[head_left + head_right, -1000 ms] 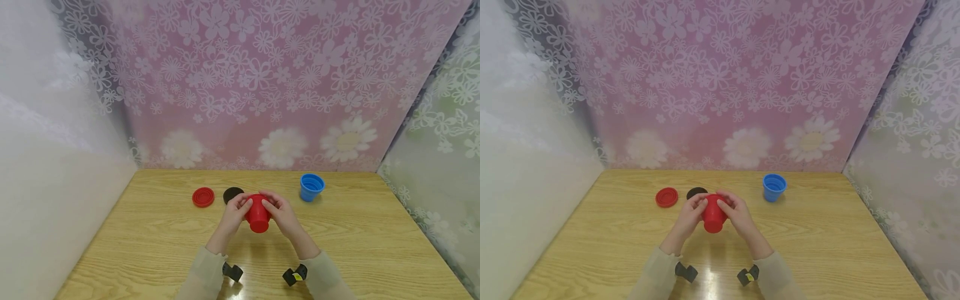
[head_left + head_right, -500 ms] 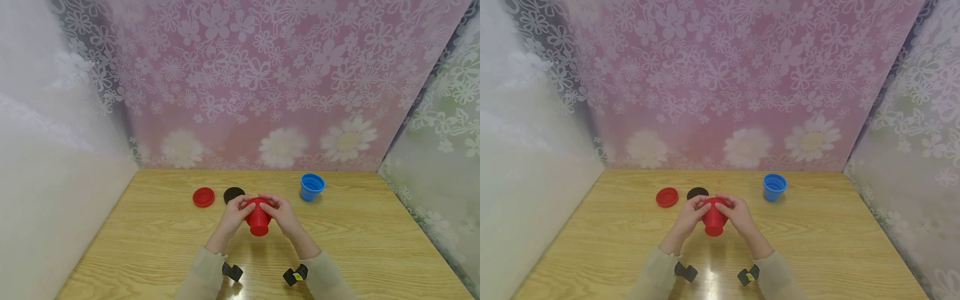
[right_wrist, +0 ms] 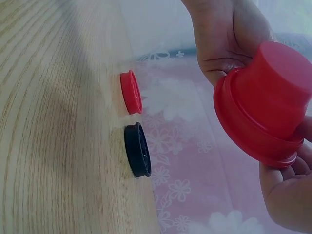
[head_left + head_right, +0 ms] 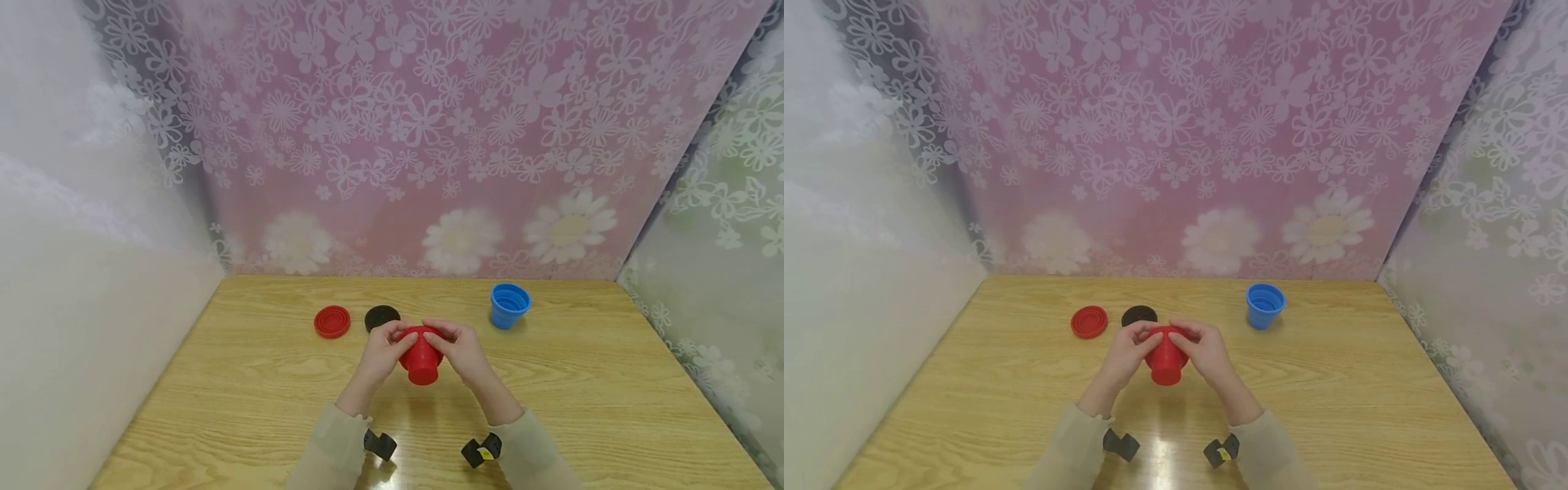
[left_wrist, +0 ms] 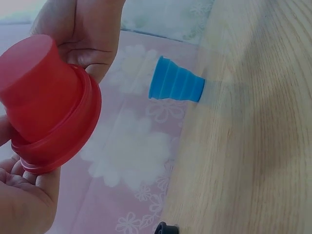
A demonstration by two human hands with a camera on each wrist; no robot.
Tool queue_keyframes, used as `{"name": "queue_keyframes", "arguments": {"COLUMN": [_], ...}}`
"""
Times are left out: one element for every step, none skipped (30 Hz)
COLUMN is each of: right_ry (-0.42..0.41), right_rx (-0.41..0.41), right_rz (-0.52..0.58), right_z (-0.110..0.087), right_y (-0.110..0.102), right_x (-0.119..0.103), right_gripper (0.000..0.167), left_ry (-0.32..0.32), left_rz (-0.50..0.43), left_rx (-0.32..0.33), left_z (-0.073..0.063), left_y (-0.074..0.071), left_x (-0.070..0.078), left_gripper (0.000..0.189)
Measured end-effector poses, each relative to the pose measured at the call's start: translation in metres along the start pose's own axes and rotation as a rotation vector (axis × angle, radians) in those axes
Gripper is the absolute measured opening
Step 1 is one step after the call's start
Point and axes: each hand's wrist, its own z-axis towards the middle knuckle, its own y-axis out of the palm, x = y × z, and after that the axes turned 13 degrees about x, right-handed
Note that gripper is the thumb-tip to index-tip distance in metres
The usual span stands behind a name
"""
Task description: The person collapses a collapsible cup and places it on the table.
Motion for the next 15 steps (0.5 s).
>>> {"name": "queue_keyframes", "arguments": {"right_ry": [-0.004, -0.01, -0.016, -0.022, -0.028, -0.034, -0.042, -0.047, -0.048, -0.048, -0.045, -0.041, -0.036, -0.031, -0.025], "right_rx": [0.004, 0.008, 0.012, 0.017, 0.022, 0.028, 0.033, 0.037, 0.042, 0.047, 0.052, 0.055, 0.055, 0.057, 0.055], "right_rz": [-0.011, -0.018, -0.025, -0.03, -0.03, -0.029, -0.026, -0.024, -0.024, -0.023, -0.022, -0.02, -0.018, -0.015, -0.008], "right_z": [0.0, -0.001, -0.001, -0.001, -0.001, -0.001, -0.001, -0.001, 0.0, 0.0, 0.0, 0.0, 0.001, 0.001, 0.001], "right_y": [0.0, 0.0, 0.001, 0.001, 0.001, 0.002, 0.002, 0.002, 0.003, 0.003, 0.003, 0.003, 0.002, 0.002, 0.002], "right_x": [0.001, 0.001, 0.002, 0.002, 0.003, 0.003, 0.004, 0.004, 0.005, 0.005, 0.005, 0.005, 0.005, 0.005, 0.006], "right_gripper": [0.033, 0.032, 0.031, 0.03, 0.03, 0.029, 0.028, 0.027, 0.027, 0.027, 0.027, 0.027, 0.027, 0.028, 0.028], "left_ry": [0.013, 0.023, 0.035, 0.052, 0.07, 0.087, 0.104, 0.115, 0.13, 0.137, 0.139, 0.135, 0.132, 0.126, 0.112], "left_rz": [0.019, 0.039, 0.066, 0.087, 0.103, 0.117, 0.122, 0.123, 0.121, 0.116, 0.11, 0.106, 0.105, 0.101, 0.097], "left_rx": [0.008, 0.018, 0.028, 0.034, 0.039, 0.044, 0.045, 0.046, 0.044, 0.041, 0.037, 0.032, 0.027, 0.021, 0.015], "left_z": [0.0, -0.001, -0.001, -0.001, -0.001, -0.001, -0.002, -0.003, -0.004, -0.006, -0.007, -0.009, -0.01, -0.011, -0.012], "left_y": [0.0, 0.001, 0.001, 0.002, 0.003, 0.003, 0.004, 0.004, 0.005, 0.005, 0.005, 0.005, 0.005, 0.004, 0.004], "left_x": [-0.001, -0.001, -0.001, -0.001, -0.001, -0.001, 0.0, 0.003, 0.006, 0.009, 0.013, 0.016, 0.019, 0.022, 0.023], "left_gripper": [0.025, 0.024, 0.023, 0.021, 0.02, 0.018, 0.017, 0.016, 0.016, 0.016, 0.016, 0.017, 0.017, 0.018, 0.019]}}
